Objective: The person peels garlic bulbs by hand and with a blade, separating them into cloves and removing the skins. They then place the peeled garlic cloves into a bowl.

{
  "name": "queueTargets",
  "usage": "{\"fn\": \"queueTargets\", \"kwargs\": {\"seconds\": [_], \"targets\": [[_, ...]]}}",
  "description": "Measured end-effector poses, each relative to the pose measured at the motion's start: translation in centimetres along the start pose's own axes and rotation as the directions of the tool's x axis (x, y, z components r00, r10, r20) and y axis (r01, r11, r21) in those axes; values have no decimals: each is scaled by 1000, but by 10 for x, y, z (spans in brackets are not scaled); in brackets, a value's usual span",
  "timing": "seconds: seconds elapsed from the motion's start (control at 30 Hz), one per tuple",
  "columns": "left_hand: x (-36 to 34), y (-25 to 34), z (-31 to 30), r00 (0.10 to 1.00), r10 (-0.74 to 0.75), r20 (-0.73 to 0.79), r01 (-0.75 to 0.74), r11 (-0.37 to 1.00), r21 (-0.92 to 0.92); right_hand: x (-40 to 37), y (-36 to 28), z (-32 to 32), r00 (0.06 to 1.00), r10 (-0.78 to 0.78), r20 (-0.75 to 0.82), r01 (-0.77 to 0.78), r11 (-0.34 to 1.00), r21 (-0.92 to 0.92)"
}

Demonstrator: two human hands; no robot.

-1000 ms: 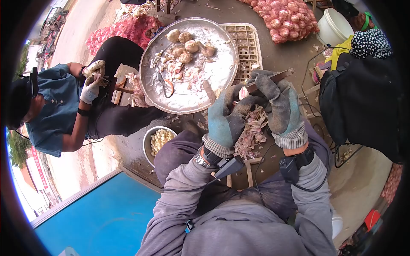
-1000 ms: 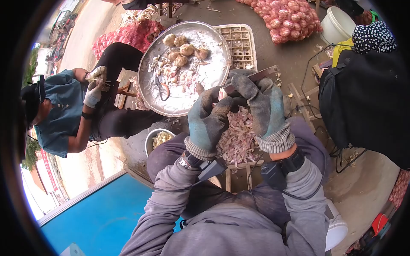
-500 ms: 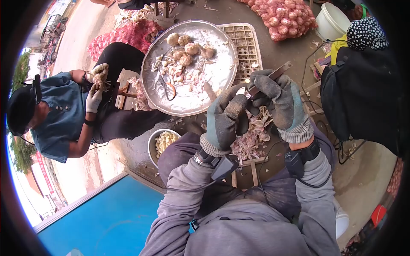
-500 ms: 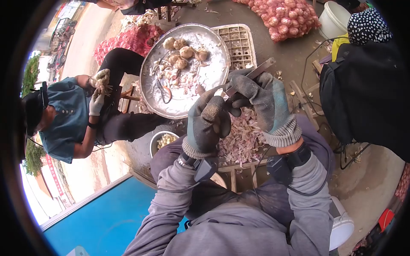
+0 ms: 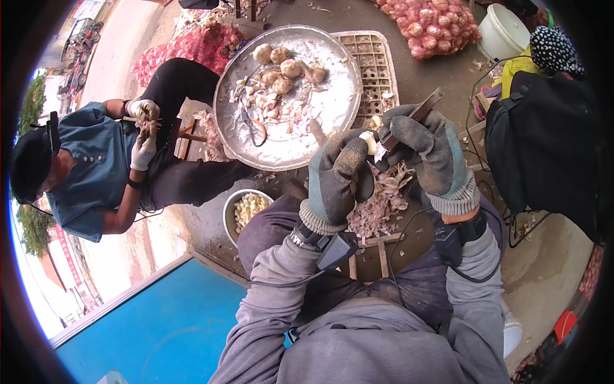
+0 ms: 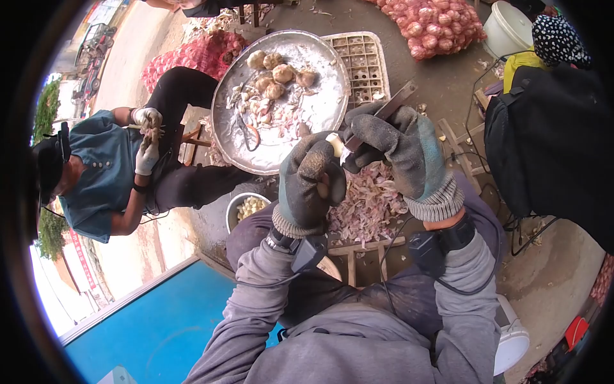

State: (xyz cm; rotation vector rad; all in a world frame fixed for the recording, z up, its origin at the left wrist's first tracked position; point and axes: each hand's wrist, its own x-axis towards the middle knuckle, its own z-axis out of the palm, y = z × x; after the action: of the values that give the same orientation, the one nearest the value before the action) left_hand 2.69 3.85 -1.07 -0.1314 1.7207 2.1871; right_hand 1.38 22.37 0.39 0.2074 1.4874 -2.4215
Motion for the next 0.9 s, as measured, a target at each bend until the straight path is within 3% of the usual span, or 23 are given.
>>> {"fn": "queueTargets", "kwargs": {"seconds": [0.23,0.37,0.47,0.57,0.67,0.73,0.8,0.9], "targets": [[4,8,0,998,32,48,-34,999,23,2,-6,-18,981,-88,-173,60,986,-157],[3,4,1,997,42,63,-49,994,101,0,0,-6,987,-97,-129,77,985,-153],[3,2,5,1000,-7,22,7,1000,5,3,9,-5,989,-93,-113,74,984,-159],[3,2,5,1000,0,8,0,999,54,3,10,-1,986,-104,-129,78,979,-189],[4,2,-1,998,-25,64,24,1000,19,1,9,-1,987,-81,-140,65,991,-113],[6,2,-3,997,-29,71,26,999,41,2,13,-4,993,-40,-109,44,998,35],[7,2,-4,997,-32,77,27,998,63,0,9,-2,995,-41,-93,42,999,8],[8,2,-4,993,-112,33,114,991,-74,0,13,1,993,-70,-95,66,997,-50]]}}
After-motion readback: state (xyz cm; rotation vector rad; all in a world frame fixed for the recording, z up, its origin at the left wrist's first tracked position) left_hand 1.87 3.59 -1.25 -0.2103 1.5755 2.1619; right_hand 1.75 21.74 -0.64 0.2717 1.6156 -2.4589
